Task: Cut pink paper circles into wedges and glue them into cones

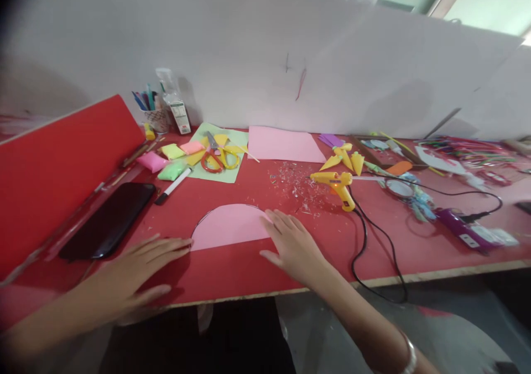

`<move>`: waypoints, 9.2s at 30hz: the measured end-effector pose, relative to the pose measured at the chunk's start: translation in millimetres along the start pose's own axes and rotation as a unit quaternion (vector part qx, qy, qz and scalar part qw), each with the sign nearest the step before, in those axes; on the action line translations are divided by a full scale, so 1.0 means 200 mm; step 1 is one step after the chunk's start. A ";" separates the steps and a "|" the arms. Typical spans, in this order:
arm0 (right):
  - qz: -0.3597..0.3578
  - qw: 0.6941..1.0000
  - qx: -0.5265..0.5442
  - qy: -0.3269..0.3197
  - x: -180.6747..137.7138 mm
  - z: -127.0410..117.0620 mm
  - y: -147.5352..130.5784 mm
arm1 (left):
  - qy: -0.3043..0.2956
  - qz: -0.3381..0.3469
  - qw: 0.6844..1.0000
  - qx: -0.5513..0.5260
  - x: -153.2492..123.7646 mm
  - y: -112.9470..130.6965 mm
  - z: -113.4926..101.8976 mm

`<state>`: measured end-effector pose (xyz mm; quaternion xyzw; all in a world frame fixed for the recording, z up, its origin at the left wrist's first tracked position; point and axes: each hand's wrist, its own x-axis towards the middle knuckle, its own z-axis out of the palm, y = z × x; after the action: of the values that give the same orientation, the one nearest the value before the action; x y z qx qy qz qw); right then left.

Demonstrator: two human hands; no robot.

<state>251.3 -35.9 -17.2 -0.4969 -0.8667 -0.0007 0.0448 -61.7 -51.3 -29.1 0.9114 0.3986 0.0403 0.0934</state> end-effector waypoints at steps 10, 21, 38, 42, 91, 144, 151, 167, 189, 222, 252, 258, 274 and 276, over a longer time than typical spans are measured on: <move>-0.019 0.996 -0.076 -0.036 0.27 -0.04 -0.01 | 0.129 -0.177 0.929 -0.300 0.20 -0.06 -0.12; 0.087 0.987 0.131 -0.036 0.30 -0.09 0.00 | 0.160 -0.226 0.838 -0.471 0.41 -0.10 -0.10; 0.074 0.812 0.579 0.012 0.29 -0.13 -0.17 | 0.128 -0.061 0.895 -0.423 0.42 0.07 -0.19; 0.098 0.832 0.533 0.115 0.32 -0.12 -0.13 | 0.066 -0.065 0.906 -0.412 0.40 0.06 -0.18; -0.165 0.981 0.101 0.001 0.39 -0.19 0.01 | 0.043 -0.079 0.978 -0.189 0.39 -0.01 -0.23; -0.118 0.989 0.062 0.065 0.39 -0.09 -0.15 | 0.065 0.051 0.995 0.047 0.42 0.01 -0.18; -0.072 0.995 0.019 0.062 0.33 -0.05 0.06 | 0.064 0.076 0.995 0.026 0.41 -0.13 -0.18; -0.192 0.976 0.093 -0.044 0.26 -0.06 -0.15 | -0.020 -0.073 0.960 -0.268 0.45 -0.11 -0.15; -0.070 0.982 0.168 -0.044 0.31 -0.06 -0.27 | -0.023 -0.080 0.922 -0.377 0.36 -0.11 -0.14; 0.122 0.926 0.338 -0.115 0.50 -0.06 0.05 | 0.117 -0.150 0.979 -0.068 0.57 -0.09 -0.03; 0.093 0.991 0.089 0.045 0.34 0.08 -0.04 | 0.004 -0.114 0.977 0.182 0.60 0.09 -0.03; 0.105 0.988 0.106 0.051 0.32 0.09 -0.03 | -0.003 -0.109 0.977 0.183 0.59 0.13 -0.03; 0.113 0.956 0.269 0.034 0.24 0.05 0.00 | 0.021 -0.137 0.977 0.160 0.50 0.21 0.00; 0.115 0.954 0.274 0.035 0.23 0.05 0.01 | 0.014 -0.139 0.977 0.162 0.50 0.22 0.01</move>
<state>229.8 4.7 -23.6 -0.5614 -0.7685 0.2245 0.2093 38.0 -6.2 -21.7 0.8493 0.5243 -0.0252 -0.0564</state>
